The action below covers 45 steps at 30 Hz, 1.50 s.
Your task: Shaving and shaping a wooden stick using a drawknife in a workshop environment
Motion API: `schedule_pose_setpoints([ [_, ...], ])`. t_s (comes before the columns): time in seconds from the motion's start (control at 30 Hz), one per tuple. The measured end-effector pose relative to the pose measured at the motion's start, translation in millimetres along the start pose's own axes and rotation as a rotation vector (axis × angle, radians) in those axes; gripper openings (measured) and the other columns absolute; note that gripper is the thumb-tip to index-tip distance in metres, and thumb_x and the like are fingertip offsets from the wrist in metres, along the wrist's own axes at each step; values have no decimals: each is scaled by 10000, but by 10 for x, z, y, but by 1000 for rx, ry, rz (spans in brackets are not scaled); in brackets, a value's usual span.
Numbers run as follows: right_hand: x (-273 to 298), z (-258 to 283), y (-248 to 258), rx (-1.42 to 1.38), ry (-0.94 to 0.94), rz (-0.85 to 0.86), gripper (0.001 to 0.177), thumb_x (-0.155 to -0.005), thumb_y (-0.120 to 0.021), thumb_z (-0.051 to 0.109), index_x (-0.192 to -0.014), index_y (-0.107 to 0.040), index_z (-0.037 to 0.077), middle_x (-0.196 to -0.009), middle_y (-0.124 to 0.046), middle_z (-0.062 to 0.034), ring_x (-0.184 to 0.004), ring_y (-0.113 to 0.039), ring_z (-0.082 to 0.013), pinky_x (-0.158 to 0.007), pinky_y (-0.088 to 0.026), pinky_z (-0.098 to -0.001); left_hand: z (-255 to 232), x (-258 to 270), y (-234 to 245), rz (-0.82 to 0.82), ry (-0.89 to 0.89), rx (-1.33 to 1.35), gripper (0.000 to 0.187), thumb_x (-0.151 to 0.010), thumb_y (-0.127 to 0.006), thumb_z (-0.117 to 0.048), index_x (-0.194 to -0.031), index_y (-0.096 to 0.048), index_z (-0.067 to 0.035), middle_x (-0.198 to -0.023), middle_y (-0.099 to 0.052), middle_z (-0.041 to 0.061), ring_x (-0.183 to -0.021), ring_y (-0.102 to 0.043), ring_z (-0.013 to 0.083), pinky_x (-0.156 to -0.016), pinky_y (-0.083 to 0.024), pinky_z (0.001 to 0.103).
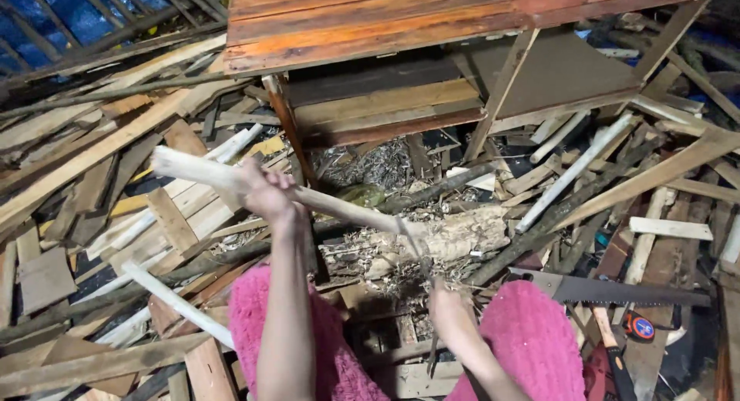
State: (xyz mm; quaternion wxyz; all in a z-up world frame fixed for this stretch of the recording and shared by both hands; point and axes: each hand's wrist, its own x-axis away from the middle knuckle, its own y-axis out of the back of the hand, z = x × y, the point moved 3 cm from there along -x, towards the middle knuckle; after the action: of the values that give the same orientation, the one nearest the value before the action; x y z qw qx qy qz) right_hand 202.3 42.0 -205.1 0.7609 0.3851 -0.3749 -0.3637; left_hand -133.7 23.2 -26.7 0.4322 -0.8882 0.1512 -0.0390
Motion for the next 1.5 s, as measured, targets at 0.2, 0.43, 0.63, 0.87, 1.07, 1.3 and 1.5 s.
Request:
schedule_pose_setpoints([
  [0.2, 253, 153, 379, -108, 103, -15, 256, -1098, -360, 156, -1123, -505, -54, -534, -459, 40, -364, -435, -119, -295, -362, -271, -411, -234, 256, 14, 40, 355, 189, -1020, -592, -66, -1199, -540, -36, -656, -509, -23, -456, -472, 77, -344, -443, 185],
  [0.43, -299, -946, -261, -327, -167, 58, 388, -1017, -450, 310, -1070, -666, -7, -802, -664, -153, -665, -643, -289, -626, -535, -393, -681, -228, 266, -2, -194, 295, 202, -997, -514, -164, -807, -445, -160, -540, -370, -108, -381, -335, 52, -322, -332, 238],
  [0.63, -180, -1002, -55, -958, -162, 97, 292, -1063, -458, 130, -1292, -624, 55, -562, -491, -59, -342, -439, -174, -275, -370, -313, -617, 100, -23, 268, -306, 168, 59, -986, -594, -136, -975, -546, -103, -812, -561, 13, -674, -554, 118, -541, -522, 237],
  [0.87, -279, -1345, -321, -1148, -220, 92, 273, -1012, -510, 49, -1242, -656, 43, -592, -531, -93, -398, -474, -201, -324, -363, -333, -125, 662, -269, 569, -487, -190, 227, -1009, -615, -264, -1051, -588, -42, -904, -635, 56, -700, -651, 152, -679, -628, 290],
  [1.07, -152, -1441, -246, -1213, -243, 96, 334, -1020, -471, 42, -1311, -627, -11, -573, -486, -54, -396, -451, -169, -333, -379, -301, 233, 819, -310, 647, -518, -144, 229, -1037, -550, -249, -993, -556, -24, -975, -585, 82, -712, -599, 150, -643, -604, 287],
  [1.3, -320, -1703, -440, -1210, -212, 102, 352, -1031, -493, 47, -1349, -642, 27, -581, -521, -71, -376, -439, -161, -307, -359, -289, 115, 924, -489, 694, -464, -350, 265, -1075, -540, -298, -1234, -494, -92, -1097, -602, 51, -965, -627, 165, -928, -608, 347],
  [1.5, -368, -1823, -525, -1304, -207, 105, 426, -976, -481, 11, -1376, -625, 7, -697, -551, -170, -508, -506, -263, -433, -418, -381, -160, 894, -468, 572, -389, -289, 403, -1011, -562, -435, -1138, -515, -56, -956, -550, 59, -803, -626, 168, -797, -585, 340],
])
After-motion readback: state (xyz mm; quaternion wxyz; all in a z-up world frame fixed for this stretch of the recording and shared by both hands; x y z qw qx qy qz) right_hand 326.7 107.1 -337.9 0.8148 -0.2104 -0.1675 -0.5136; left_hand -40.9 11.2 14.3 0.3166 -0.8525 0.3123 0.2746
